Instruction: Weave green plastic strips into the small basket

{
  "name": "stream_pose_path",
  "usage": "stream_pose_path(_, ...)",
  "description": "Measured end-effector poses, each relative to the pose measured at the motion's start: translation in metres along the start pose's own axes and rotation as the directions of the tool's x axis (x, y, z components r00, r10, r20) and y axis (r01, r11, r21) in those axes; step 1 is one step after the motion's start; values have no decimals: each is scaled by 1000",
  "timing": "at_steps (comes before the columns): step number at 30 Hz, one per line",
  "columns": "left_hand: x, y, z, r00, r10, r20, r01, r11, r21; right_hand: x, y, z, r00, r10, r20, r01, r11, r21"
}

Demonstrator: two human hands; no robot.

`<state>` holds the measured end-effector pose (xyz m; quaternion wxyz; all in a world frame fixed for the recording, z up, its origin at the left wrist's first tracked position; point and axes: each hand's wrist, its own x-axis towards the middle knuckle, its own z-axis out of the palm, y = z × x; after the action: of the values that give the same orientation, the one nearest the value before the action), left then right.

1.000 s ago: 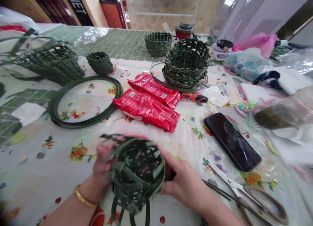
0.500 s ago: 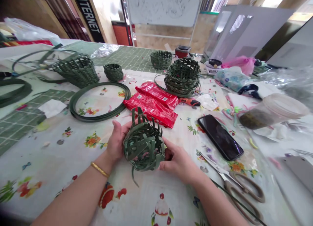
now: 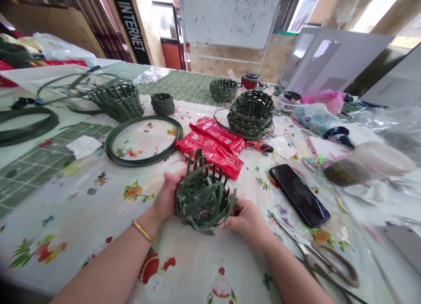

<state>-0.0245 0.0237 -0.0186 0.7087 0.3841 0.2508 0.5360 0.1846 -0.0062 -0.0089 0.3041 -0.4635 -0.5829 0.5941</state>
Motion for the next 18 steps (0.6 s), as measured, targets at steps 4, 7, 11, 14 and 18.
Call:
stream_pose_path(4, -4, 10, -2, 989, -7, 150, -6, 996, 84, -1, -1, -5, 997, 41, 64, -49, 990, 134)
stream_pose_path(7, -6, 15, 0, 988, -45, 150, 26, 992, 124, -1, 5, -8, 994, 101, 29, -105, 972, 211)
stream_pose_path(11, -6, 15, 6, 992, -21, 125, 12, 998, 68, -1, 3, -8, 987, 158, 33, -161, 951, 265)
stream_pose_path(14, -6, 14, 8, 994, -25, 106, 22, 999, 24, -1, 2, -7, 985, 170, 37, -172, 935, 310)
stream_pose_path(18, -4, 10, 6, 998, -8, 69, 7, 1000, 15, 0, 9, -9, 983, 180, 22, -174, 905, 389)
